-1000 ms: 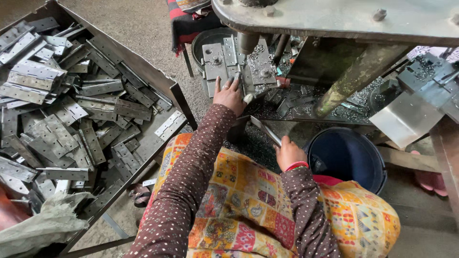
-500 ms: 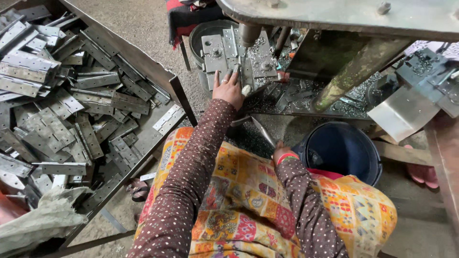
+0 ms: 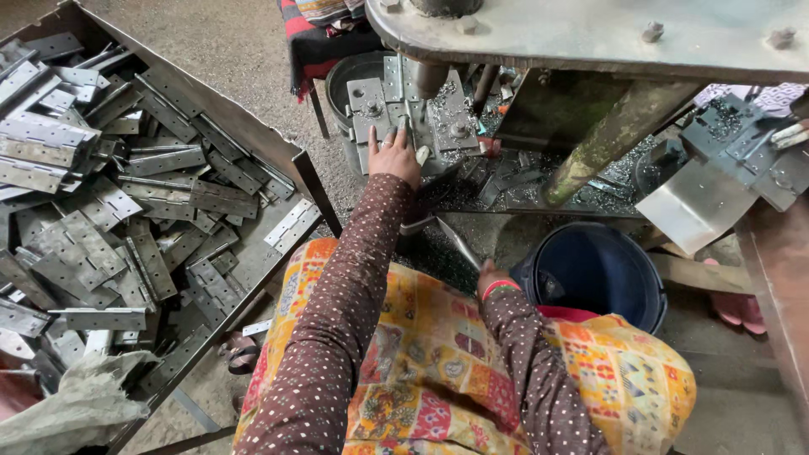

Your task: The person repeatedly picks up metal hinges from a bin, places them under a drill press, and operates the machine to drill holes. They then remove the processed hinges and return them to the bin, continuing the cycle.

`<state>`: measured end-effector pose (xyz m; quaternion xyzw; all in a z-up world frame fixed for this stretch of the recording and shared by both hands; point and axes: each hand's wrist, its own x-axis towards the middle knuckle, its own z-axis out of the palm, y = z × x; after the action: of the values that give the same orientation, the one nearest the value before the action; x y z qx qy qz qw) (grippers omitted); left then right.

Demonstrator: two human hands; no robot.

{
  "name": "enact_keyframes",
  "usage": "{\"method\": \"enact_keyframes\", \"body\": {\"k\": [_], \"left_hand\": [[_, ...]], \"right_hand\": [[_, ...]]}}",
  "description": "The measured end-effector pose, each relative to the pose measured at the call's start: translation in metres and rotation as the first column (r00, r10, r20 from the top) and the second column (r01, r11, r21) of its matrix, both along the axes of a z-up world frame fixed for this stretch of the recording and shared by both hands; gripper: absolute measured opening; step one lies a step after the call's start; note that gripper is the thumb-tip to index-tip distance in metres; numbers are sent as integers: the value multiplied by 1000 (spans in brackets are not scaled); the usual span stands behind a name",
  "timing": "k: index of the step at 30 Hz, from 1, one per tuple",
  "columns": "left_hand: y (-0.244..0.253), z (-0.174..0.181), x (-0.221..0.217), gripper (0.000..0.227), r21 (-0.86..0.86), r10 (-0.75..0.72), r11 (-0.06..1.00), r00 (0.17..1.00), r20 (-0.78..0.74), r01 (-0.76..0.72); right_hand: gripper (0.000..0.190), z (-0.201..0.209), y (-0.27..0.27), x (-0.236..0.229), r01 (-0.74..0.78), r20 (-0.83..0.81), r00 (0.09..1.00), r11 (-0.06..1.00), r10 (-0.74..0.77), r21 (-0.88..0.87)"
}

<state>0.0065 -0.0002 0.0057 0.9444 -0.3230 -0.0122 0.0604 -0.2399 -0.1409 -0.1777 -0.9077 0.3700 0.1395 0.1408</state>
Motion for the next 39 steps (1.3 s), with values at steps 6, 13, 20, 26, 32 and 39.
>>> {"method": "enact_keyframes", "body": {"k": [6, 13, 20, 26, 32, 39], "left_hand": [[10, -11, -16, 43, -14, 7, 1000, 1000, 1, -7], [-6, -12, 3, 39, -52, 25, 998, 999, -22, -26], [-19, -15, 23, 34, -155, 24, 988, 997, 80, -12], [-6, -22, 11, 38, -78, -4, 997, 999, 44, 7], [-10, -5, 31, 38, 5, 30, 1000, 1000, -2, -30], [22, 7, -48, 49, -640, -509, -9, 554, -659, -769]], "right_hand": [[48, -13, -1, -19, -205, -56, 976, 977, 209, 64], [40, 99, 8, -2, -198, 81, 973, 964, 215, -180], [39, 8, 11, -7, -126, 15, 992, 988, 128, -94], [67, 37, 7, -14, -281, -99, 955, 960, 279, 1], [52, 103, 7, 3, -208, -12, 978, 972, 208, -105], [50, 13, 6, -12, -99, -63, 993, 995, 100, 15]]}}
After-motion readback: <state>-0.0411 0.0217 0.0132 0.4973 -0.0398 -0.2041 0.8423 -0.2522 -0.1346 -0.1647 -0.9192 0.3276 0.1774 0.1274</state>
